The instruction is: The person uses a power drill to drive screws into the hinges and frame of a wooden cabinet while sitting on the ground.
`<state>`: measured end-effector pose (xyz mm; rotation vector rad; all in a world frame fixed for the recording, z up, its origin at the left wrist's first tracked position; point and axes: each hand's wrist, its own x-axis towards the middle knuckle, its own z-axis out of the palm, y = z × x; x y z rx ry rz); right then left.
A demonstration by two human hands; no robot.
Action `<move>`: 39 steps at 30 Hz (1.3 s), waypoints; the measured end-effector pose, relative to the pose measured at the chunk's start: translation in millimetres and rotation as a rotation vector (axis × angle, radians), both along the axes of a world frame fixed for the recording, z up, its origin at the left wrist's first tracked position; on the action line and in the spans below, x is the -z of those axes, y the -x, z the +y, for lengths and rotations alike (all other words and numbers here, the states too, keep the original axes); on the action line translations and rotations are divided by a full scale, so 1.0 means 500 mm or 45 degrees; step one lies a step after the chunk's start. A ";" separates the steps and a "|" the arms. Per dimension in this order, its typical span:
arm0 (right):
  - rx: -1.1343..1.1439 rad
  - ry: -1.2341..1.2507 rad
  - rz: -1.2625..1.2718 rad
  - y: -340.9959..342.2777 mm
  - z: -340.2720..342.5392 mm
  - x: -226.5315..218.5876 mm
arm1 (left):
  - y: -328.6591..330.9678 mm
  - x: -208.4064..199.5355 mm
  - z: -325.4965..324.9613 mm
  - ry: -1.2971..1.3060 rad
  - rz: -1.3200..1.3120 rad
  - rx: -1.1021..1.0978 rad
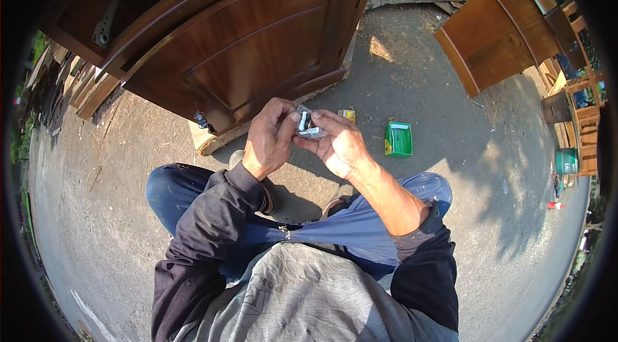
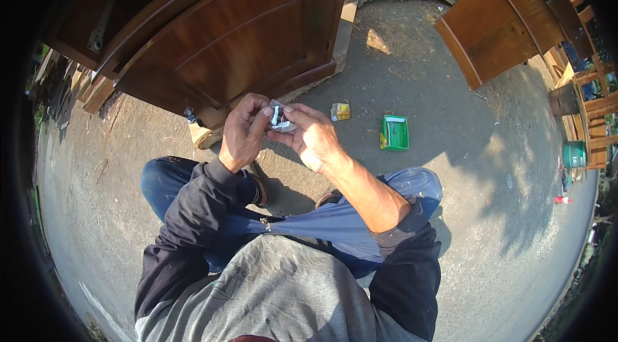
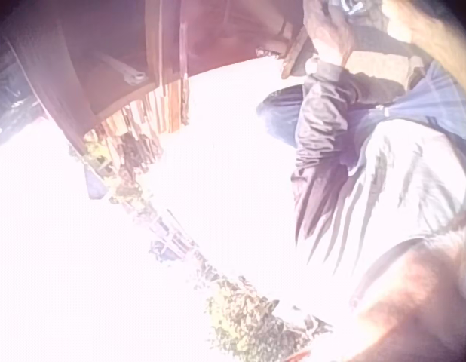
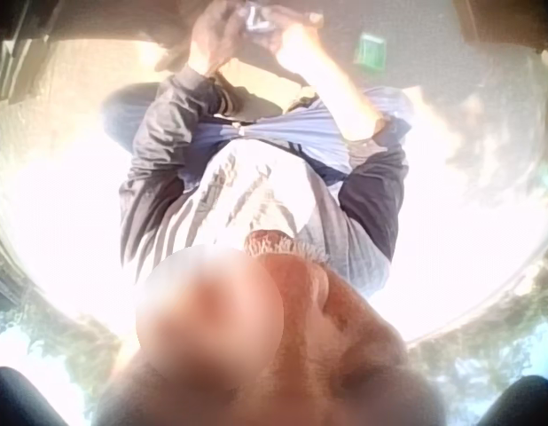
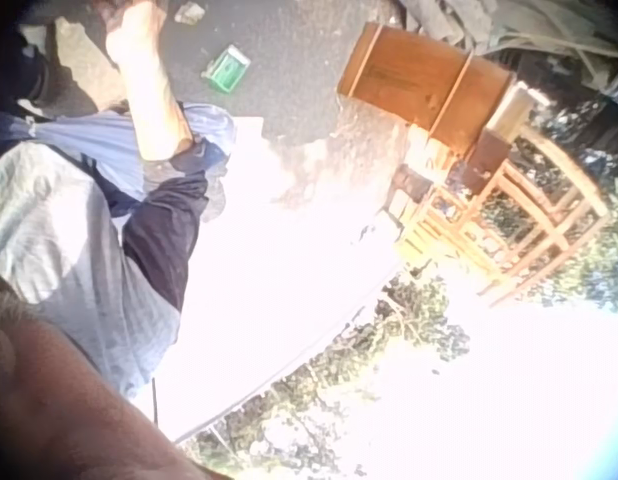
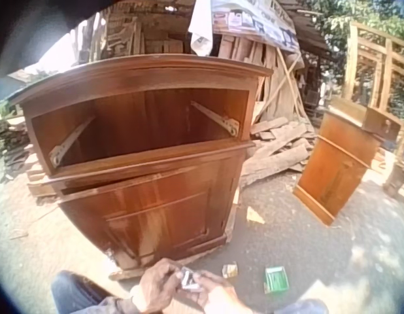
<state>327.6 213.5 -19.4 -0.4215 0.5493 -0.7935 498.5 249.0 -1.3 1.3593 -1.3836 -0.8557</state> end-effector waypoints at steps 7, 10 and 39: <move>0.024 -0.112 -0.090 -0.001 -0.002 0.008 | -0.003 -0.015 0.003 0.128 -0.345 0.002; -0.003 -0.113 -0.105 0.003 -0.009 0.004 | -0.013 -0.014 -0.004 0.025 -0.204 -0.020; 0.065 -0.015 0.212 -0.003 -0.036 0.027 | -0.101 -0.043 -0.003 -0.291 -0.901 0.124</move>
